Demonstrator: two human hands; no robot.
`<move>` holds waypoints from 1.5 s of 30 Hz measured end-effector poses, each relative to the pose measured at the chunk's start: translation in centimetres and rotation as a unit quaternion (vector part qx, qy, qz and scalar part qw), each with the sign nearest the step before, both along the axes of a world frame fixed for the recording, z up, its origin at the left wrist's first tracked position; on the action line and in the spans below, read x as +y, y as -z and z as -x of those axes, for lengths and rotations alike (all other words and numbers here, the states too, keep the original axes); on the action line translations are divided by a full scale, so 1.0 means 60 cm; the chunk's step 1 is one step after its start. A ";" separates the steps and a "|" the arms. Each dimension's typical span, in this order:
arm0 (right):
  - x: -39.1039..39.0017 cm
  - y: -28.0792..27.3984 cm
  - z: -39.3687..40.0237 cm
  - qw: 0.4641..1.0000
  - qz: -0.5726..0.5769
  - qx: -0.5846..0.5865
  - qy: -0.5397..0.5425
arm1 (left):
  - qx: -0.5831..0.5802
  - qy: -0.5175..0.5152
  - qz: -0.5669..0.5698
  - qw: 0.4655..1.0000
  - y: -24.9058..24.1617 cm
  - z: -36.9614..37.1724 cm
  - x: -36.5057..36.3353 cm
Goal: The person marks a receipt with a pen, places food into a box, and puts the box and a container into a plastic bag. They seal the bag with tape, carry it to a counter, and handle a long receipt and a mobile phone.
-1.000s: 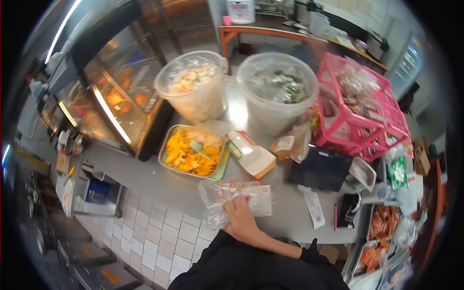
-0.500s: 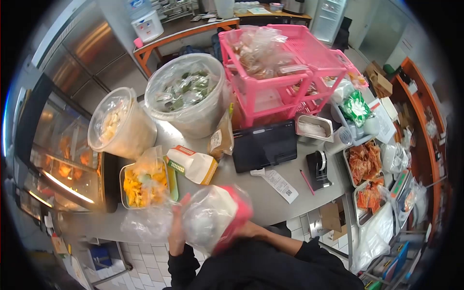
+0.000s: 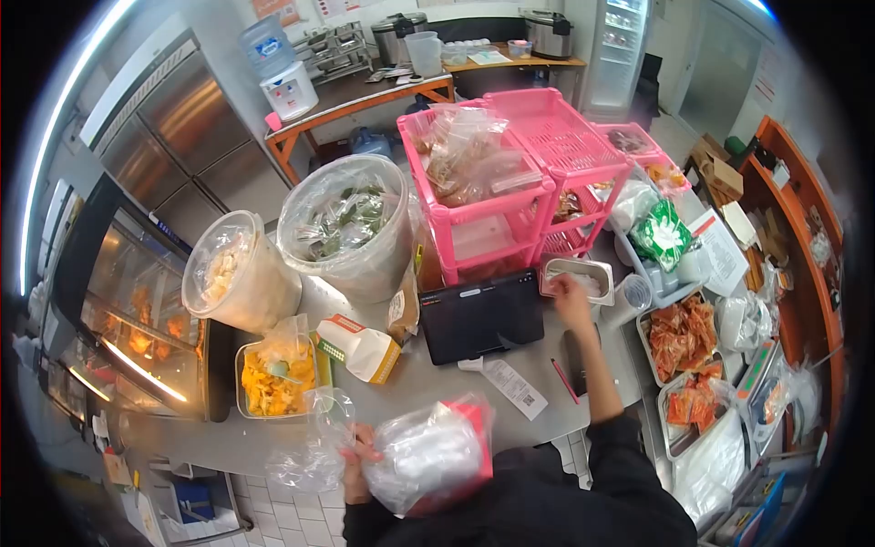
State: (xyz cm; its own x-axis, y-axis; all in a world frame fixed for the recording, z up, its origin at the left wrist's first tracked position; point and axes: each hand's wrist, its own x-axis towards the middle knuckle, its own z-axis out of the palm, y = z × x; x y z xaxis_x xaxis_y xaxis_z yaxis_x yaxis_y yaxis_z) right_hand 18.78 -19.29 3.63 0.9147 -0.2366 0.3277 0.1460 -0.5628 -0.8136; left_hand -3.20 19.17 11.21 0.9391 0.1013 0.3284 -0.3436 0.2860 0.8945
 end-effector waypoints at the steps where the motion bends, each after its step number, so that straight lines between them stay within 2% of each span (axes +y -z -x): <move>1: -0.038 -0.002 -0.027 0.972 0.191 0.117 0.074 | -0.003 -0.006 0.001 1.000 0.015 0.005 -0.019; 3: -0.118 0.081 -0.083 0.948 0.279 0.150 0.034 | 0.090 -0.173 -0.088 0.977 0.038 0.012 -0.056; 4: -0.128 0.076 -0.096 0.948 0.281 0.145 0.028 | 0.200 -0.165 -0.083 0.962 0.045 0.020 -0.079; 6: -0.138 0.062 -0.110 0.948 0.270 0.165 -0.038 | 0.226 -0.196 -0.092 0.950 0.085 0.014 -0.111; 7: -0.141 0.056 -0.113 0.947 0.272 0.162 -0.044 | 0.255 -0.219 -0.102 0.936 0.111 0.007 -0.123; 9: -0.148 0.054 -0.111 0.972 0.176 0.146 -0.051 | 0.240 -0.256 -0.136 0.927 0.166 -0.011 -0.150; 11: -0.149 0.053 -0.110 0.973 0.185 0.128 -0.055 | 0.224 -0.286 -0.172 0.916 0.189 -0.008 -0.157; 12: -0.150 0.049 -0.106 0.983 0.151 0.083 -0.057 | 0.183 -0.226 -0.311 0.905 0.190 -0.001 -0.153; 13: -0.146 0.034 -0.100 0.991 0.117 0.038 -0.060 | 0.138 -0.160 -0.443 0.871 0.181 0.000 -0.149; 14: -0.141 0.020 -0.087 0.990 0.118 0.041 -0.064 | 0.143 -0.161 -0.441 0.871 0.169 0.004 -0.138; 16: -0.101 -0.046 -0.045 0.999 -0.034 0.023 -0.030 | 0.065 0.089 -0.476 0.873 0.113 -0.006 -0.116; 17: -0.074 -0.069 -0.021 0.987 -0.136 0.050 -0.064 | 0.074 0.084 -0.475 0.873 0.111 -0.014 -0.110; 18: -0.037 -0.094 0.009 0.963 -0.238 0.081 -0.098 | 0.073 0.116 -0.519 0.844 0.116 -0.016 -0.099; 19: 0.005 -0.120 0.043 0.943 -0.283 0.108 -0.140 | 0.080 0.151 -0.559 0.811 0.126 -0.009 -0.088; 21: 0.091 -0.127 0.104 0.895 -0.358 0.151 -0.218 | 0.004 0.115 -0.611 0.783 0.171 0.002 -0.069; 23: 0.162 -0.083 0.152 0.874 -0.408 0.144 -0.222 | 0.006 0.120 -0.596 0.794 0.139 -0.004 -0.073; 25: 0.207 -0.052 0.200 0.859 -0.399 0.204 -0.248 | 0.027 0.182 -0.544 0.819 0.108 -0.013 -0.065; 26: 0.220 -0.041 0.216 0.848 -0.387 0.247 -0.264 | 0.033 0.179 -0.546 0.818 0.095 -0.019 -0.064; 27: 0.226 -0.030 0.231 0.847 -0.389 0.249 -0.264 | -0.039 0.133 -0.561 0.816 0.084 -0.023 -0.066; 28: 0.228 -0.020 0.247 0.821 -0.400 0.288 -0.288 | -0.111 0.088 -0.570 0.810 0.077 -0.025 -0.069; 29: 0.231 -0.020 0.254 0.794 -0.409 0.325 -0.310 | -0.109 0.091 -0.568 0.810 0.073 -0.027 -0.074; 30: 0.225 -0.022 0.257 0.791 -0.406 0.340 -0.306 | -0.077 0.055 -0.547 0.832 0.071 -0.027 -0.079; 31: 0.220 -0.026 0.261 0.791 -0.405 0.344 -0.302 | -0.044 0.018 -0.523 0.851 0.072 -0.024 -0.083; 33: 0.214 -0.042 0.261 0.833 -0.278 0.355 -0.321 | -0.040 0.028 -0.522 0.852 0.075 -0.022 -0.078; 34: 0.213 -0.044 0.265 0.833 -0.278 0.355 -0.320 | -0.038 0.035 -0.523 0.851 0.075 -0.022 -0.075; 36: 0.211 -0.047 0.270 0.878 -0.136 0.280 -0.364 | -0.023 0.059 -0.514 0.855 0.073 -0.025 -0.073; 37: 0.211 -0.049 0.268 0.878 -0.136 0.279 -0.365 | -0.006 0.084 -0.506 0.859 0.071 -0.027 -0.073; 39: 0.212 -0.052 0.259 0.852 -0.129 0.361 -0.357 | -0.016 0.079 -0.496 0.865 0.061 -0.033 -0.079; 40: 0.215 -0.055 0.259 0.852 -0.130 0.359 -0.357 | -0.022 0.074 -0.485 0.871 0.058 -0.035 -0.082; 41: 0.221 -0.059 0.260 0.877 -0.114 0.304 -0.353 | -0.023 0.073 -0.486 0.870 0.061 -0.038 -0.083; 42: 0.224 -0.061 0.261 0.899 -0.098 0.248 -0.349 | 0.015 0.067 -0.473 0.879 0.066 -0.039 -0.083; 43: 0.225 -0.057 0.265 0.898 -0.098 0.249 -0.350 | 0.056 0.060 -0.458 0.885 0.069 -0.038 -0.083; 44: 0.227 -0.049 0.270 0.911 -0.063 0.191 -0.359 | 0.058 0.057 -0.458 0.885 0.063 -0.043 -0.082; 45: 0.228 -0.045 0.274 0.920 -0.027 0.132 -0.368 | 0.131 0.077 -0.429 0.890 0.052 -0.055 -0.080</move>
State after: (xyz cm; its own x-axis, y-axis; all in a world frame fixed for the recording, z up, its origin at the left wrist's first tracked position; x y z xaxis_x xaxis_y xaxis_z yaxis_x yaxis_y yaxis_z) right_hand 2.32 -5.61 6.35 0.8801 0.4684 0.0777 0.2649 -0.3485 -0.8991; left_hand 0.10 14.35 8.08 0.9759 -0.2181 -0.0104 -0.1061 -0.5154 0.8503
